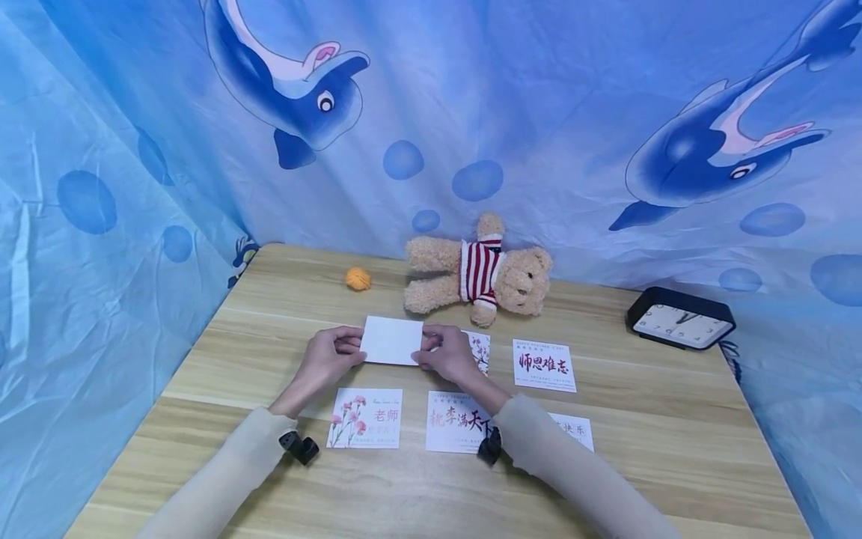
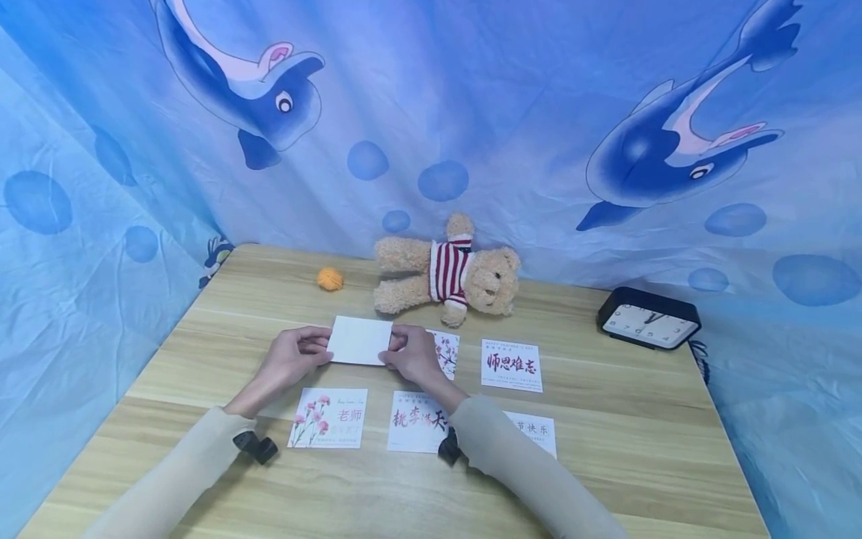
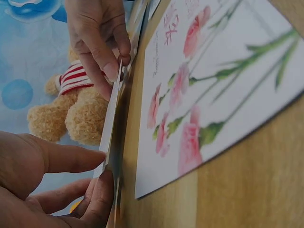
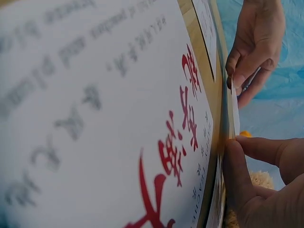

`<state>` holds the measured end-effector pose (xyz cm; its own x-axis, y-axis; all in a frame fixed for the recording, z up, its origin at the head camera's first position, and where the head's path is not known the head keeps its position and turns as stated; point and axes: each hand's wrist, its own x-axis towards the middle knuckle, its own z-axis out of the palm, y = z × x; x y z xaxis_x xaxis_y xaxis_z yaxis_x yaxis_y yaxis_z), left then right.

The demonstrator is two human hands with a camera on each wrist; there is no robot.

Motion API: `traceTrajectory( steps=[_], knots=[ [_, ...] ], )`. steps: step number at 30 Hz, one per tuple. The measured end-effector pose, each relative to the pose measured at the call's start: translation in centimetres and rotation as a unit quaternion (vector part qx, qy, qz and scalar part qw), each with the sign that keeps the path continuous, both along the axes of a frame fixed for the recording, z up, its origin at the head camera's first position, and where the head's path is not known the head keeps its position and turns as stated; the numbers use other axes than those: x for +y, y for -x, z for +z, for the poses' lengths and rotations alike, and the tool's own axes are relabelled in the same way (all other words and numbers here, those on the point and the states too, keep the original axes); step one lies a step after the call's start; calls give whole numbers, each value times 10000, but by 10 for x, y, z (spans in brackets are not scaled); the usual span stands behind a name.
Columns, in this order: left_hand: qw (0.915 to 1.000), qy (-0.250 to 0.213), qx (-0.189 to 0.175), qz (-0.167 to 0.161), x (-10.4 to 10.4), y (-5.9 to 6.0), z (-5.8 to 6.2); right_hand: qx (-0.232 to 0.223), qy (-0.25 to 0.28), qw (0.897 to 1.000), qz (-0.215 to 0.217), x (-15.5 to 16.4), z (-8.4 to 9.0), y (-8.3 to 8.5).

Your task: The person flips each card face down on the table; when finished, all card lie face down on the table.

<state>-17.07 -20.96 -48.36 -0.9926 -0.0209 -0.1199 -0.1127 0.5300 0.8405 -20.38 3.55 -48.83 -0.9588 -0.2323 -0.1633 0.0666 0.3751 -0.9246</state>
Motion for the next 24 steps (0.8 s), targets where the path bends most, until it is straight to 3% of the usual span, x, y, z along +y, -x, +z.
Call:
traceTrajectory(
  steps=[12, 24],
  knots=[
    [9992, 405, 57, 4, 0, 5, -3, -238, -442, 9986, 169, -2, 1, 3],
    [9984, 555, 105, -23, 0, 6, -1, -584, -222, 9980, 125, -2, 6, 4]
  ],
)
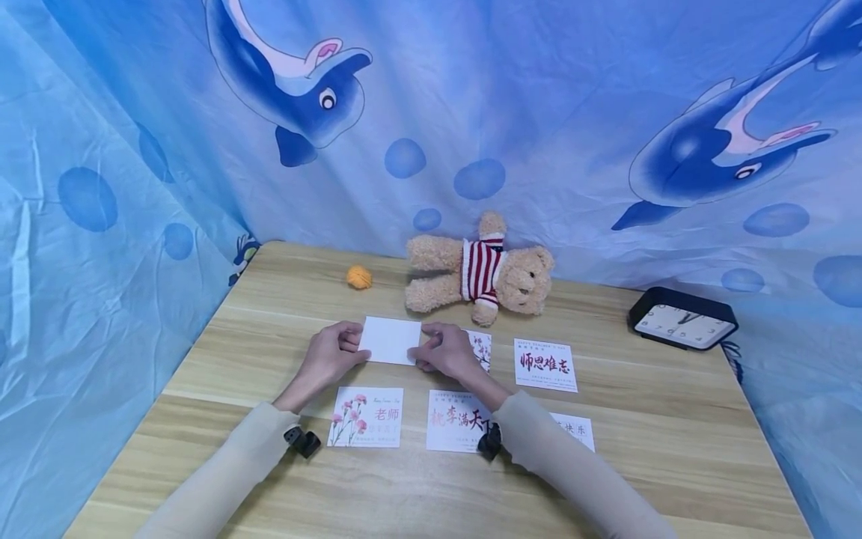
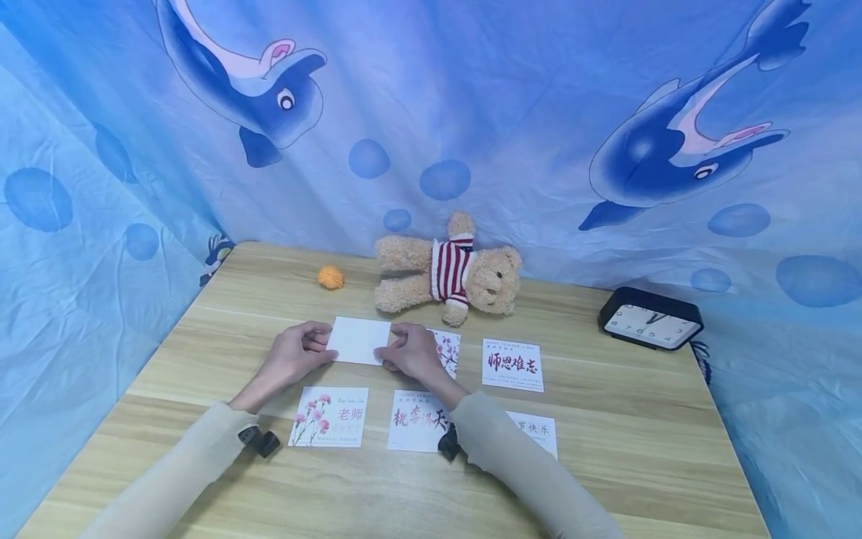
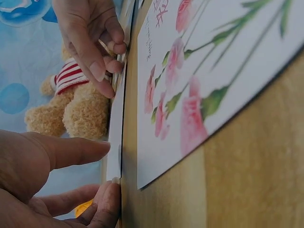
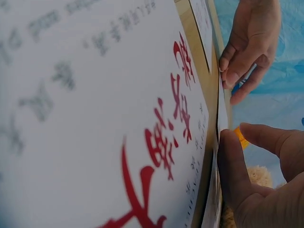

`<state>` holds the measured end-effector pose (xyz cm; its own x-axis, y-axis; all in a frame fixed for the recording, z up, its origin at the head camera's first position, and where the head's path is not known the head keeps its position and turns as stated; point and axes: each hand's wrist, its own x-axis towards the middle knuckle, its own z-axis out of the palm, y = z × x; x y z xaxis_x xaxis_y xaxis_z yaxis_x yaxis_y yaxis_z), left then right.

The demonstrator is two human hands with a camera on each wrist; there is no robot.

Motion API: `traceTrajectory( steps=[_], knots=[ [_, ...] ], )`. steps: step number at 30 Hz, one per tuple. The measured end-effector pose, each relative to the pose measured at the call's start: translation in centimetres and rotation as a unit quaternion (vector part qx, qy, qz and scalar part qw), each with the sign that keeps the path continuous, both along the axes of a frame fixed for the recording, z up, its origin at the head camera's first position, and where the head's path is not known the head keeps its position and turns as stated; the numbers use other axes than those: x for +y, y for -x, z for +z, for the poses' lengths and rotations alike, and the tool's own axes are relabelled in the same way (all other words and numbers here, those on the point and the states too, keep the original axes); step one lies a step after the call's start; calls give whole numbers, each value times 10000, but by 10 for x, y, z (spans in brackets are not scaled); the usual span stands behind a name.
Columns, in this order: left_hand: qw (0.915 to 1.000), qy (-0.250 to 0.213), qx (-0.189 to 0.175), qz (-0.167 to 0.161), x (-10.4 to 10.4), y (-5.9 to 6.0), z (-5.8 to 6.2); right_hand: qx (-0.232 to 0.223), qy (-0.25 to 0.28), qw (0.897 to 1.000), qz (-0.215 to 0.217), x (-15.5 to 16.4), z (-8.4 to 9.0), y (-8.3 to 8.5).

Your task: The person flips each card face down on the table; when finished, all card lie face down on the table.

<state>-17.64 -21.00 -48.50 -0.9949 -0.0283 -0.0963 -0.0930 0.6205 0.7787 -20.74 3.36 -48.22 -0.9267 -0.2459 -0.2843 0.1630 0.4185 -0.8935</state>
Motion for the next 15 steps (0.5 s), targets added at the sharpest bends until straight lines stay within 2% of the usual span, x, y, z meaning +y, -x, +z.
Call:
traceTrajectory(
  steps=[6, 11, 15],
  knots=[
    [9999, 93, 142, -2, 0, 1, 0, -113, 603, 9980, -126, 11, 6, -2],
    [9994, 105, 327, -8, 4, 0, 3, 90, 553, 9982, -213, 25, 13, -4],
    [9978, 136, 641, -37, 13, -2, 9, 256, 435, 9981, -343, 38, 19, -5]
  ],
)
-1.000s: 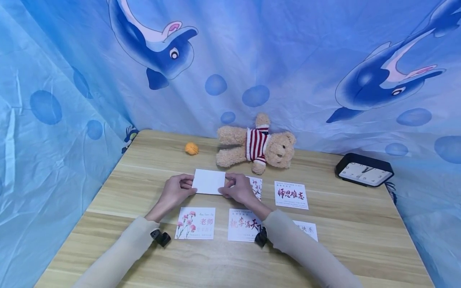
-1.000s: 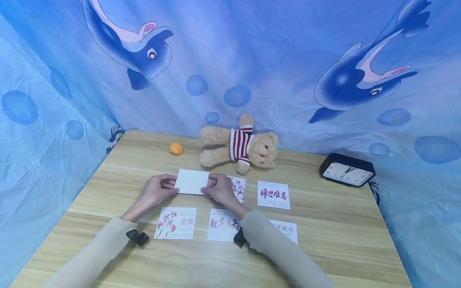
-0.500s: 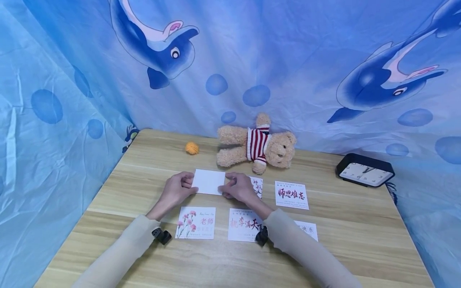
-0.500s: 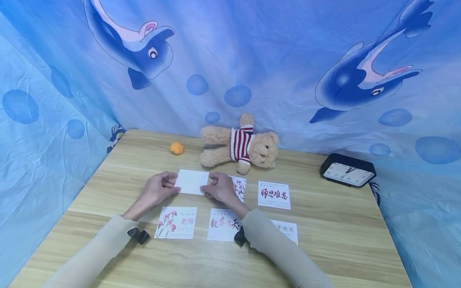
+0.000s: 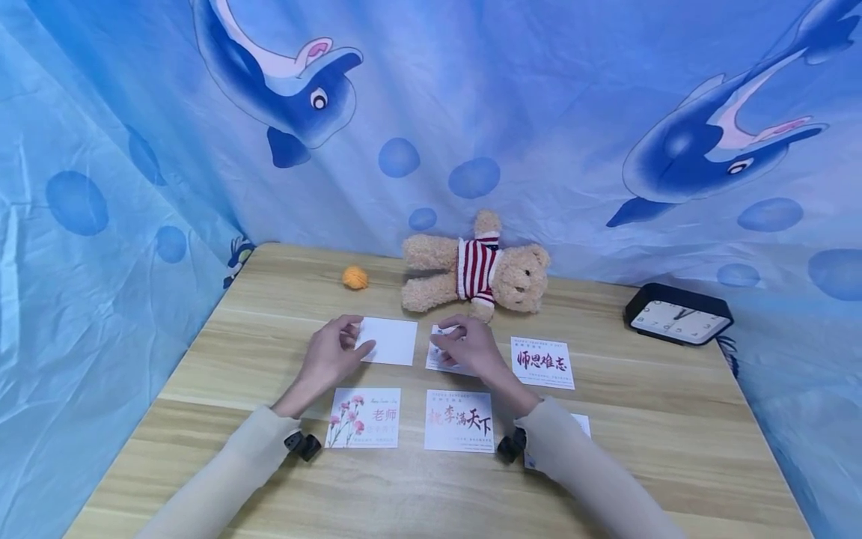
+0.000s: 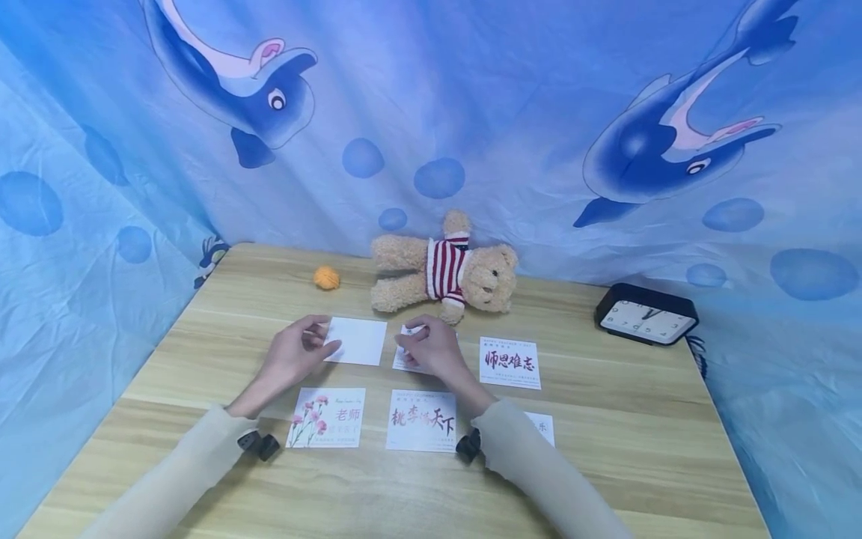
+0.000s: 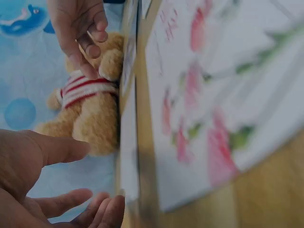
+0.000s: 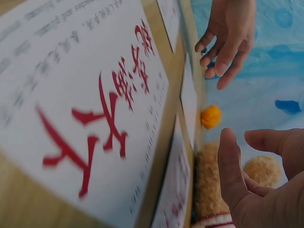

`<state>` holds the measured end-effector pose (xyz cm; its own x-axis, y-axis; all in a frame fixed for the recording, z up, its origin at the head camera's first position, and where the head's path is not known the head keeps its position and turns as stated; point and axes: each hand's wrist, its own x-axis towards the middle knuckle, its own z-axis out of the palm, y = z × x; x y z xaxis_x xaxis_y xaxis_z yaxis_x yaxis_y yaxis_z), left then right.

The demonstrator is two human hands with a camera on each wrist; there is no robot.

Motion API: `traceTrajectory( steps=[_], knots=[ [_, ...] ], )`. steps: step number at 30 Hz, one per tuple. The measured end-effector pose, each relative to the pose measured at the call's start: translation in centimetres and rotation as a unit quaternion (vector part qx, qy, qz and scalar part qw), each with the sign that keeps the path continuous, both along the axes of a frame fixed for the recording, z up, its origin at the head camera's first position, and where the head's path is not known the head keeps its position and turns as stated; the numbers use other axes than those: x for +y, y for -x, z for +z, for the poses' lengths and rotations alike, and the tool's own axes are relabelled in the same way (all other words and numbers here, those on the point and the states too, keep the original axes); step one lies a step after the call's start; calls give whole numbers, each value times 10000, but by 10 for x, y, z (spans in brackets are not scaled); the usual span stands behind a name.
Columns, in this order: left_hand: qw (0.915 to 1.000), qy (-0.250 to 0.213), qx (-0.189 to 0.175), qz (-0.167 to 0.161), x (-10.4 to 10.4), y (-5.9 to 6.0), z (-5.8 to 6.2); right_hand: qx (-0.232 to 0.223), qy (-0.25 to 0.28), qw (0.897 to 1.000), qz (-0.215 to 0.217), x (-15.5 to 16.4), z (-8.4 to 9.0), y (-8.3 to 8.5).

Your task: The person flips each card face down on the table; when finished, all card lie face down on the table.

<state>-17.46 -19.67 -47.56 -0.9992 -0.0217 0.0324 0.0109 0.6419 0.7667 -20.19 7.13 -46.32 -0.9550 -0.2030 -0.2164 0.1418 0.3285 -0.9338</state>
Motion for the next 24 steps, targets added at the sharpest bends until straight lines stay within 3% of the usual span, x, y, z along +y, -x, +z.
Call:
traceTrajectory(
  steps=[5, 8, 12, 16, 19, 24],
  knots=[
    [9985, -300, 380, -256, 16, 0, 9, 111, -70, 9996, -261, 20, 8, -4],
    [9960, -581, 409, -538, 26, -1, 12, 135, -11, 9990, -419, 32, 10, -6],
    [9931, -743, 215, -878, 40, -2, 14, 156, -10, 9986, -511, 48, 8, -8],
    [9904, -815, -18, -1115, 52, -2, 15, 69, 351, 9983, -469, 62, 6, -12],
    [9874, -943, -198, -1255, 60, -2, 15, -110, 644, 9968, -470, 70, 3, -15],
    [9846, -1020, -440, -1349, 73, -3, 10, -409, 607, 9959, -522, 79, -1, -21]
  ],
)
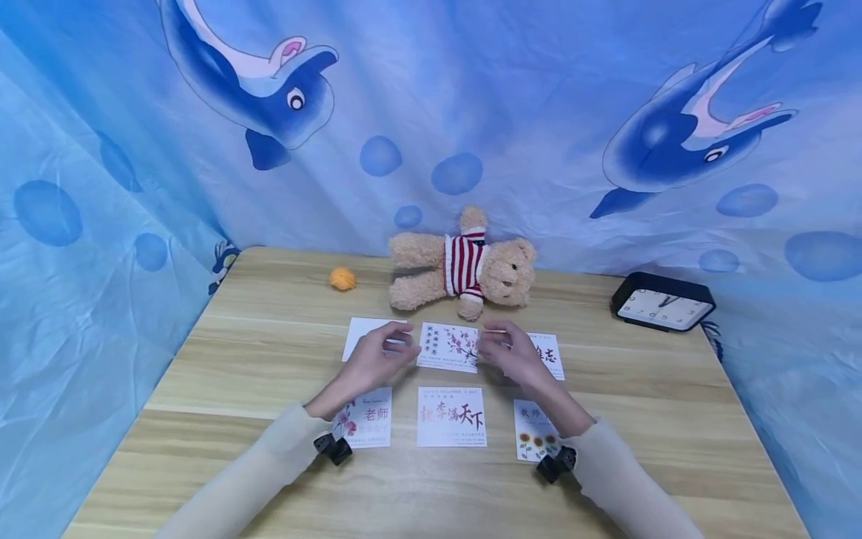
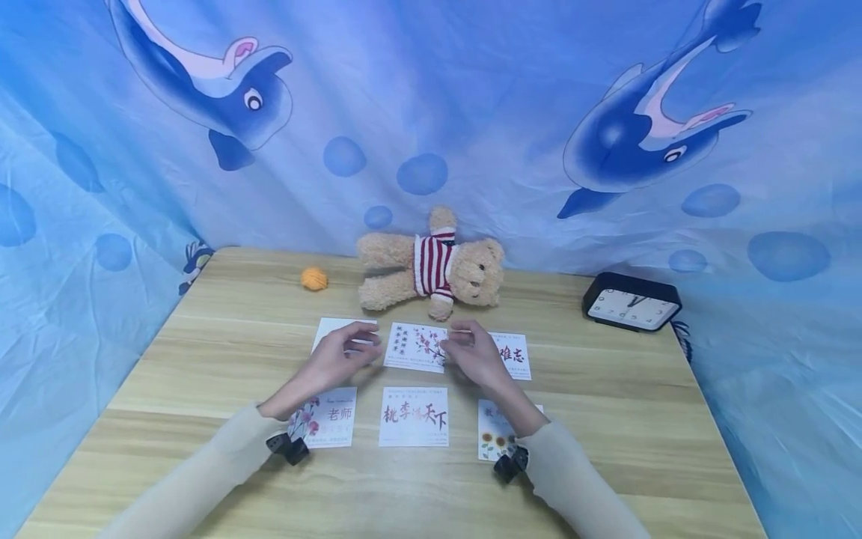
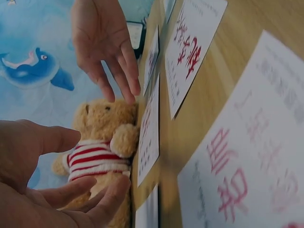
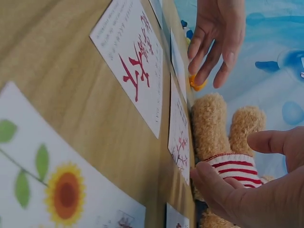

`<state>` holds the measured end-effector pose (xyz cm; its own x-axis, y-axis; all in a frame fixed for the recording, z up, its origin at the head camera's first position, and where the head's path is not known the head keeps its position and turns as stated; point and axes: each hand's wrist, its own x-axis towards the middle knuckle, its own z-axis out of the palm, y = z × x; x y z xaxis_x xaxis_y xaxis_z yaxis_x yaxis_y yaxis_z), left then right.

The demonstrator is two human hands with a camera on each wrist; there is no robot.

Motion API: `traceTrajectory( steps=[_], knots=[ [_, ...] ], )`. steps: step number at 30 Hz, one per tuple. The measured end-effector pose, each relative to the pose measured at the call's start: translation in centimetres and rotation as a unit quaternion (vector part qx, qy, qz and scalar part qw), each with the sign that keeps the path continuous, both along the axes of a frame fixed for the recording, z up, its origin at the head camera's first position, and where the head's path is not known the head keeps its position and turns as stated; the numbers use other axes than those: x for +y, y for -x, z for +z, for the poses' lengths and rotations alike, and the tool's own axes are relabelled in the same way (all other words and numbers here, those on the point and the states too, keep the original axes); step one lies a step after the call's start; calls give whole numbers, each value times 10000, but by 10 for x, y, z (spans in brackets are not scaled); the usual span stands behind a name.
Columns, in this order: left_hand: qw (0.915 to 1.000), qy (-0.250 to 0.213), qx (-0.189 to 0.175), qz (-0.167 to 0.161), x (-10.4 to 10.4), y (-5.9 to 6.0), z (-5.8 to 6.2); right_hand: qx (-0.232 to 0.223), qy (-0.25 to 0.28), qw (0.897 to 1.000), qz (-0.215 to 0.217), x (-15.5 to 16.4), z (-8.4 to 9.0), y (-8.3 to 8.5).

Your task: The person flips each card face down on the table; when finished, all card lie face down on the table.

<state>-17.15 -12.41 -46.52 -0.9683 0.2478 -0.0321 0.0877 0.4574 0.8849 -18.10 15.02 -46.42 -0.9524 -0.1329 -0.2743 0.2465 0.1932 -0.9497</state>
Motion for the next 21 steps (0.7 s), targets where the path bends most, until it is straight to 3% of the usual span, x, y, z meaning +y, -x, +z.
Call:
traceTrajectory(
  steps=[7, 15, 21],
  knots=[
    [9995, 97, -308, 72, 12, -3, -2, -484, -91, 9988, -49, 2, -2, -6],
    [9991, 249, -352, -27, 19, -5, -5, -885, 451, 9950, -68, 1, 1, -11],
    [9991, 198, -383, 21, 22, -5, -8, -908, 779, 9928, 10, 3, 0, -15]
  ],
)
